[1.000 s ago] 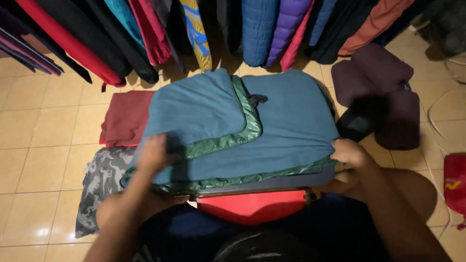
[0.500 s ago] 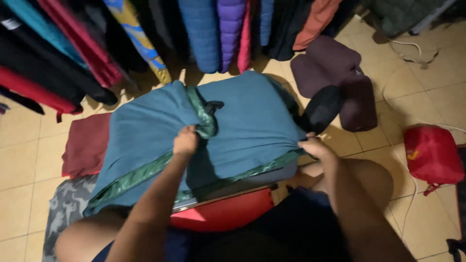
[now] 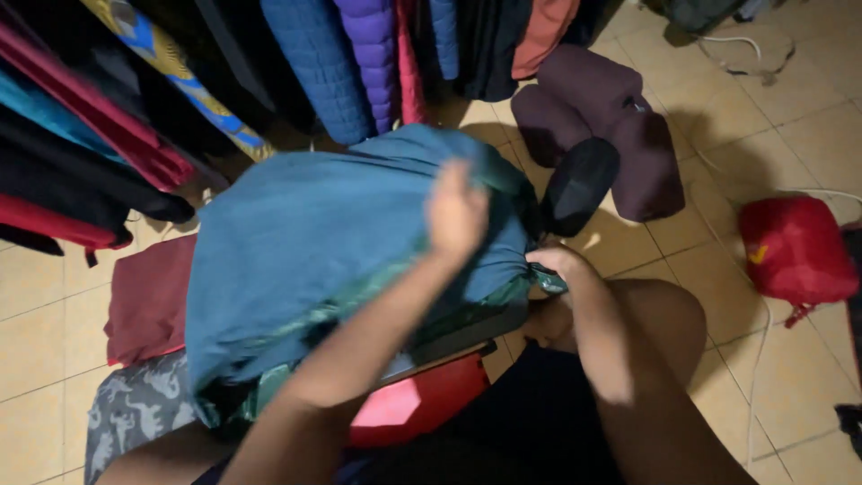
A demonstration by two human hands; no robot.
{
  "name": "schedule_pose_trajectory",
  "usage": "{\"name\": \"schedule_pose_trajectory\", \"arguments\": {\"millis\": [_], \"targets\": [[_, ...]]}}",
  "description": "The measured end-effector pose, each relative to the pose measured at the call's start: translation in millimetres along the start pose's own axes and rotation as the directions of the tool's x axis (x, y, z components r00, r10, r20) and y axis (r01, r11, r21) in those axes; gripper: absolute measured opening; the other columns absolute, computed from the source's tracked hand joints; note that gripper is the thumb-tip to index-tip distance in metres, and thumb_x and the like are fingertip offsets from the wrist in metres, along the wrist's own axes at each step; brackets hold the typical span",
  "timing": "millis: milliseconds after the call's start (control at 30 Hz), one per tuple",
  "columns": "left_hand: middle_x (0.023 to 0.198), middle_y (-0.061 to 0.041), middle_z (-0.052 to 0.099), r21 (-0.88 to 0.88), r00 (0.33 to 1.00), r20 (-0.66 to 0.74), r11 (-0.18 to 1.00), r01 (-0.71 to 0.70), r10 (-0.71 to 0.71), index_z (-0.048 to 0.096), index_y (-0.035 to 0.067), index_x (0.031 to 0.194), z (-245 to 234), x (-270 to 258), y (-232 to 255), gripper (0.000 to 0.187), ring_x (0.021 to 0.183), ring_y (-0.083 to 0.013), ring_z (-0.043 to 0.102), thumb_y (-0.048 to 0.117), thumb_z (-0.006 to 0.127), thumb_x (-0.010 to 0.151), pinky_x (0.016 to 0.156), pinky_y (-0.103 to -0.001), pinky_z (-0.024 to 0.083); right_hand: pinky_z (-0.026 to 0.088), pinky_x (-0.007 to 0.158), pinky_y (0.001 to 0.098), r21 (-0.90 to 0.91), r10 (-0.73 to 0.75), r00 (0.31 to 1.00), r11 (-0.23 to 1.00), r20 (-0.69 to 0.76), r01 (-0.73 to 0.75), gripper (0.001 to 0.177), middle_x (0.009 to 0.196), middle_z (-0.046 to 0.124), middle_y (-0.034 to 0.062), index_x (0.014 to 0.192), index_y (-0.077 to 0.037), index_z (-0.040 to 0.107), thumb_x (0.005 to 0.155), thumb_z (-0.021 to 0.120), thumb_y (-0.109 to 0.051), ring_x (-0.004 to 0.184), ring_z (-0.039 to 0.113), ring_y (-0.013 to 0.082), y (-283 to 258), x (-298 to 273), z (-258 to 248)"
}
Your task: Folding and smoothing a sleeping bag on top of a plastic bin.
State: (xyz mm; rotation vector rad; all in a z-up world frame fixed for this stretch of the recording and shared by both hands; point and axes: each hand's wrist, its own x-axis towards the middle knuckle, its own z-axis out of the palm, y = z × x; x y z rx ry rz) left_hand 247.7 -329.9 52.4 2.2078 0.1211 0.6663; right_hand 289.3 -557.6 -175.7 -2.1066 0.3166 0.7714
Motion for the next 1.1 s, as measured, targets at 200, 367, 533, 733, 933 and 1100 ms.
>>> {"name": "schedule_pose_trajectory", "arguments": {"millis": [200, 367, 533, 733, 933, 1100], "targets": [[0.148, -0.008, 0.056, 0.138, 0.685, 0.708, 0.985, 0.100, -0.169, 0.045, 0.032, 0.150, 106, -90, -77, 0.058, 0.137, -0.0330, 0.056, 0.033, 0.065, 0.096, 0.114, -0.048, 0.049, 0.045, 0.106, 0.0577, 0.090, 0.185, 0.983, 0.979, -0.011, -0.183, 0.093, 0.144, 0.059, 0.0213, 0.146, -0.007, 0.057, 0.070, 0.094, -0.046, 0.130, 0.057, 0.0437, 35, 34, -16], [0.127, -0.001, 0.074, -0.172, 0.661, 0.750, 0.964, 0.202, -0.005, 0.064, 0.028, 0.134, 23, -67, -81, 0.047, 0.127, -0.0268, 0.064, 0.026, 0.075, 0.089, 0.109, -0.043, 0.051, 0.041, 0.119, 0.0462, -0.350, -0.355, 0.904, 0.900, -0.238, 0.261, 0.052, 0.142, 0.062, 0.0182, 0.136, -0.007, 0.065, 0.088, 0.056, -0.022, 0.138, 0.052, 0.0367, -5, 4, -45], [0.117, -0.001, 0.071, 0.061, 0.793, 0.591, 0.972, -0.228, 0.148, 0.069, 0.028, 0.118, -92, -71, -94, 0.045, 0.115, -0.0282, 0.067, 0.029, 0.083, 0.075, 0.093, -0.044, 0.055, 0.054, 0.086, 0.0510, 0.550, -0.055, 0.998, 0.834, 0.005, 0.043, 0.085, 0.130, 0.063, 0.0292, 0.152, -0.007, 0.037, 0.100, 0.029, -0.073, 0.113, 0.066, 0.0470, -70, -36, -38], [0.160, -0.013, 0.038, 0.782, 0.782, 0.517, 0.563, -0.266, -0.349, 0.039, 0.030, 0.154, -229, -115, -157, 0.101, 0.150, -0.0322, 0.033, 0.058, 0.085, 0.070, 0.118, -0.065, 0.023, 0.057, 0.085, 0.0596, 0.591, 0.021, 1.000, 0.806, -0.018, -0.006, 0.118, 0.157, 0.036, 0.0270, 0.157, -0.007, 0.030, 0.075, 0.083, -0.073, 0.117, 0.058, 0.0599, -135, -64, -32], [0.141, -0.011, 0.052, 0.946, 0.941, 0.093, 0.324, 0.019, -0.325, 0.037, 0.028, 0.155, -304, -179, -244, 0.095, 0.135, -0.0321, 0.050, 0.053, 0.074, 0.072, 0.115, -0.069, 0.033, 0.056, 0.081, 0.0482, 0.330, 0.068, 0.985, 0.937, 0.157, -0.118, 0.084, 0.130, 0.066, 0.0230, 0.137, 0.002, 0.058, 0.074, 0.084, -0.049, 0.104, 0.067, 0.0391, -194, -41, -44], [0.126, -0.015, 0.060, 0.849, 0.923, -0.104, 0.449, 0.277, -0.372, 0.056, 0.013, 0.136, -301, -182, -250, 0.100, 0.121, -0.0352, 0.057, 0.079, 0.073, 0.062, 0.113, -0.076, 0.027, 0.055, 0.077, 0.0350, 0.119, 0.130, 0.930, 0.976, 0.345, -0.180, 0.050, 0.108, 0.071, 0.0178, 0.126, 0.006, 0.061, 0.080, 0.072, -0.010, 0.086, 0.066, 0.0267, -238, 39, -33]]}}
